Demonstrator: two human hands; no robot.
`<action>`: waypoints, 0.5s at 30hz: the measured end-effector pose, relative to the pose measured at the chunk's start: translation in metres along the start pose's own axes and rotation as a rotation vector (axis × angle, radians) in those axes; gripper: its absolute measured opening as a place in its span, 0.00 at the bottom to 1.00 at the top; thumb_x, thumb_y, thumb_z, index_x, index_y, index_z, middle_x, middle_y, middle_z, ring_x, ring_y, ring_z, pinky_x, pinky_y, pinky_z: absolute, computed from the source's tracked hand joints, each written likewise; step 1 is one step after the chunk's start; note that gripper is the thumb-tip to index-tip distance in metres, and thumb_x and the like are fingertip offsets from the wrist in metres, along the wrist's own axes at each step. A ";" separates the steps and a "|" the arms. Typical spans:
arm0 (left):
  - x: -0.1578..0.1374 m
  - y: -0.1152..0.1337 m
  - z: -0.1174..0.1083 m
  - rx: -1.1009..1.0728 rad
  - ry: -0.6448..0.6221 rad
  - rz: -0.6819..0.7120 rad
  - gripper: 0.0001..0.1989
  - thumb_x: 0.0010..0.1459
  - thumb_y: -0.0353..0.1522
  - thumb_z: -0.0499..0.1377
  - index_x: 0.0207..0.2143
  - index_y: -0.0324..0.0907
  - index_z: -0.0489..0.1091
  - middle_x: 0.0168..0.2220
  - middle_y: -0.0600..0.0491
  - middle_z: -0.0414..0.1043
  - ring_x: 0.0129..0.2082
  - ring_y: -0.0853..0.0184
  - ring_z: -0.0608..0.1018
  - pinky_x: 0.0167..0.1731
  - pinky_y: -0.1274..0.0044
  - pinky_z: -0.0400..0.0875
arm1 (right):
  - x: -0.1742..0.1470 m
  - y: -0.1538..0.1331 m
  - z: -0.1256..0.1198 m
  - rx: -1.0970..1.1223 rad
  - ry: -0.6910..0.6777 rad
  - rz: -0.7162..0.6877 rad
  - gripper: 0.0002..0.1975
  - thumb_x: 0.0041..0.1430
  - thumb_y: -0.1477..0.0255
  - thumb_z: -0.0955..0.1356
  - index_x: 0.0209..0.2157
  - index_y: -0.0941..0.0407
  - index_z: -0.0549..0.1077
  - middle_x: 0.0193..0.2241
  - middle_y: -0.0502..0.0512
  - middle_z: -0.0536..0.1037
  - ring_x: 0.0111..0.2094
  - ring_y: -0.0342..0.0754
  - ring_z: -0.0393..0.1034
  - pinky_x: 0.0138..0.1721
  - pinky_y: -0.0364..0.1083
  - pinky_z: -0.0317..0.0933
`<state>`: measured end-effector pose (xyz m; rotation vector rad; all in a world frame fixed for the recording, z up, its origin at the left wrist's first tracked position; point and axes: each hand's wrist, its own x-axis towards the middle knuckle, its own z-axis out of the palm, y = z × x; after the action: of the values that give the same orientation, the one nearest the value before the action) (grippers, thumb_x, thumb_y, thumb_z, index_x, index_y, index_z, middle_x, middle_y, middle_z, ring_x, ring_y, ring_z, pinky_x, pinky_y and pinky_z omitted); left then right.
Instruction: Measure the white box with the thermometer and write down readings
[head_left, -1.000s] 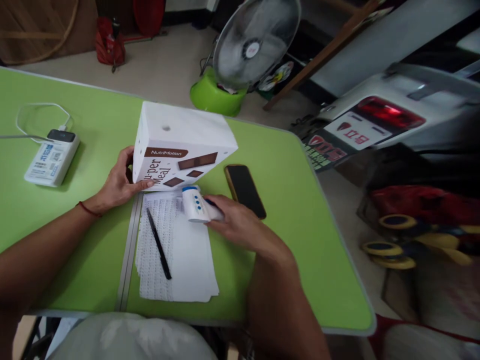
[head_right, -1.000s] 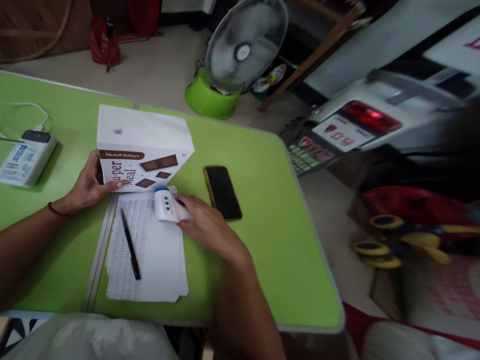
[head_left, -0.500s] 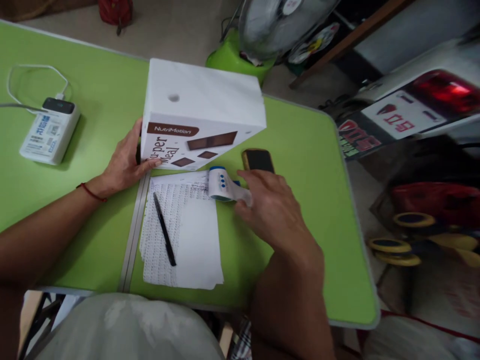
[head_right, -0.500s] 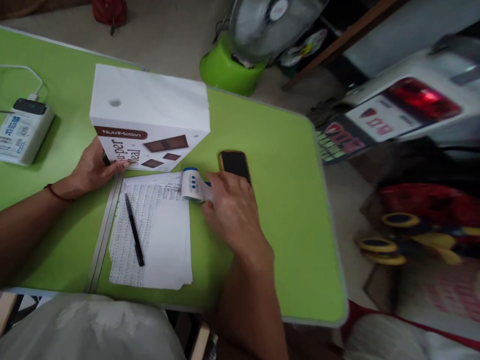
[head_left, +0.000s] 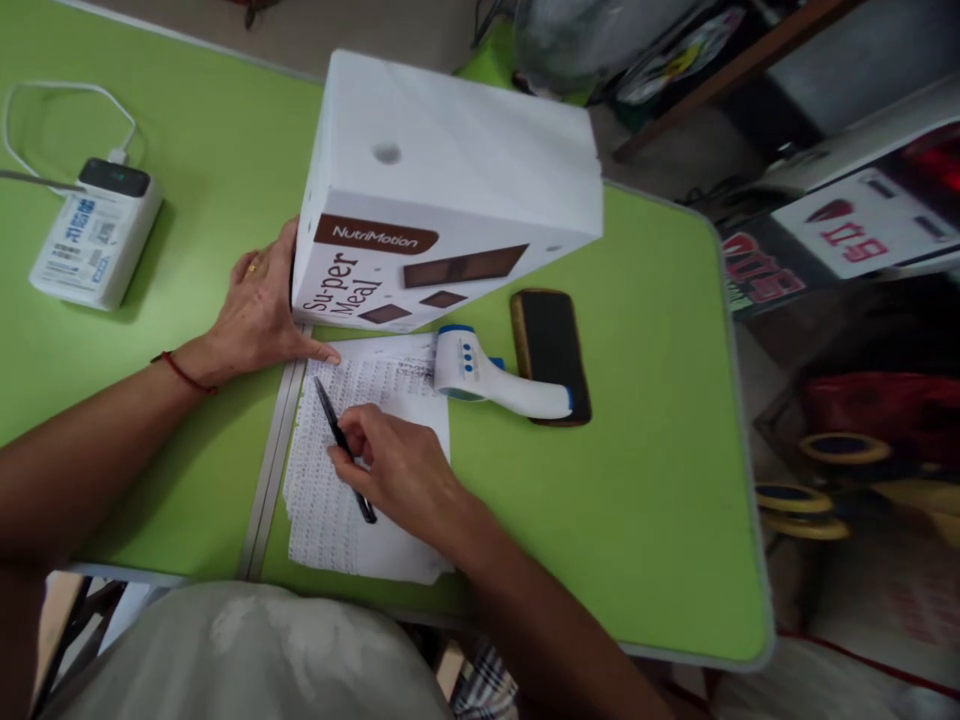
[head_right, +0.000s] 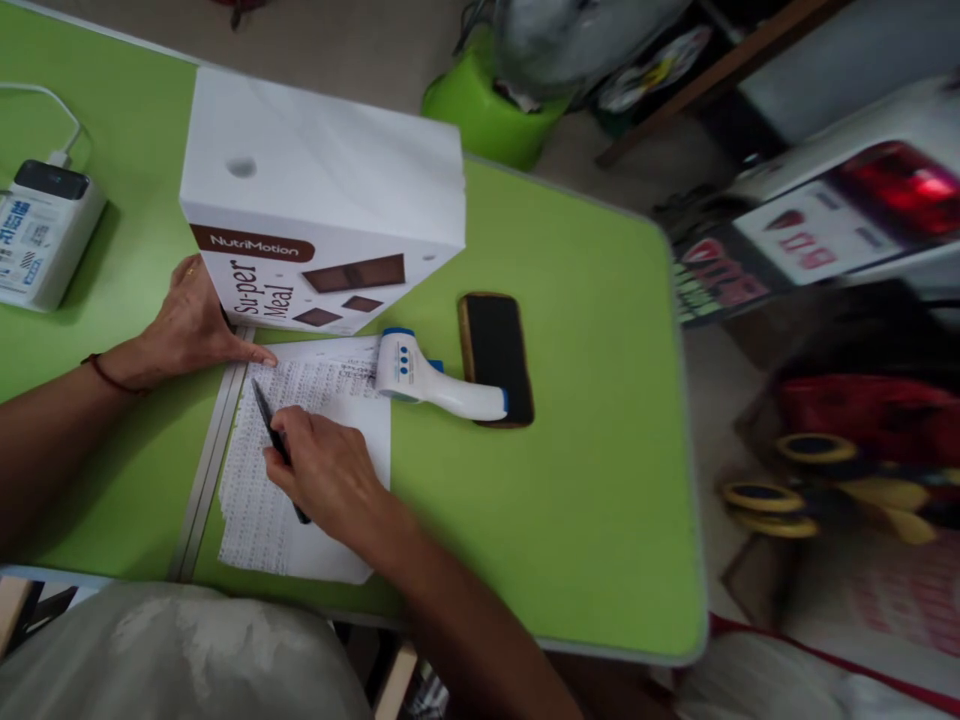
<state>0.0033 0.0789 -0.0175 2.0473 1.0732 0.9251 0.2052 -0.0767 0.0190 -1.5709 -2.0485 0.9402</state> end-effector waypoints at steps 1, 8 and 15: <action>0.000 0.000 0.000 -0.007 0.001 -0.004 0.57 0.32 0.60 0.76 0.58 0.39 0.63 0.58 0.43 0.68 0.68 0.38 0.60 0.71 0.51 0.40 | 0.001 0.002 -0.004 0.069 -0.005 0.013 0.07 0.57 0.70 0.69 0.39 0.51 0.72 0.24 0.46 0.75 0.23 0.43 0.65 0.26 0.44 0.55; 0.001 0.010 -0.003 -0.020 -0.023 -0.047 0.62 0.24 0.60 0.77 0.58 0.39 0.64 0.59 0.42 0.67 0.68 0.34 0.59 0.71 0.49 0.38 | 0.008 0.018 -0.021 0.532 0.147 0.008 0.20 0.58 0.71 0.68 0.53 0.49 0.72 0.24 0.43 0.72 0.23 0.43 0.63 0.26 0.45 0.60; 0.002 0.010 -0.004 0.147 -0.106 -0.036 0.67 0.28 0.64 0.74 0.63 0.33 0.60 0.65 0.33 0.61 0.68 0.29 0.58 0.68 0.47 0.41 | 0.010 0.030 -0.017 0.559 0.402 -0.097 0.21 0.56 0.62 0.73 0.52 0.46 0.72 0.33 0.52 0.75 0.36 0.51 0.72 0.42 0.55 0.71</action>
<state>0.0048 0.0769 -0.0072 2.1630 1.1454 0.7298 0.2340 -0.0580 0.0090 -1.2225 -1.4123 0.9584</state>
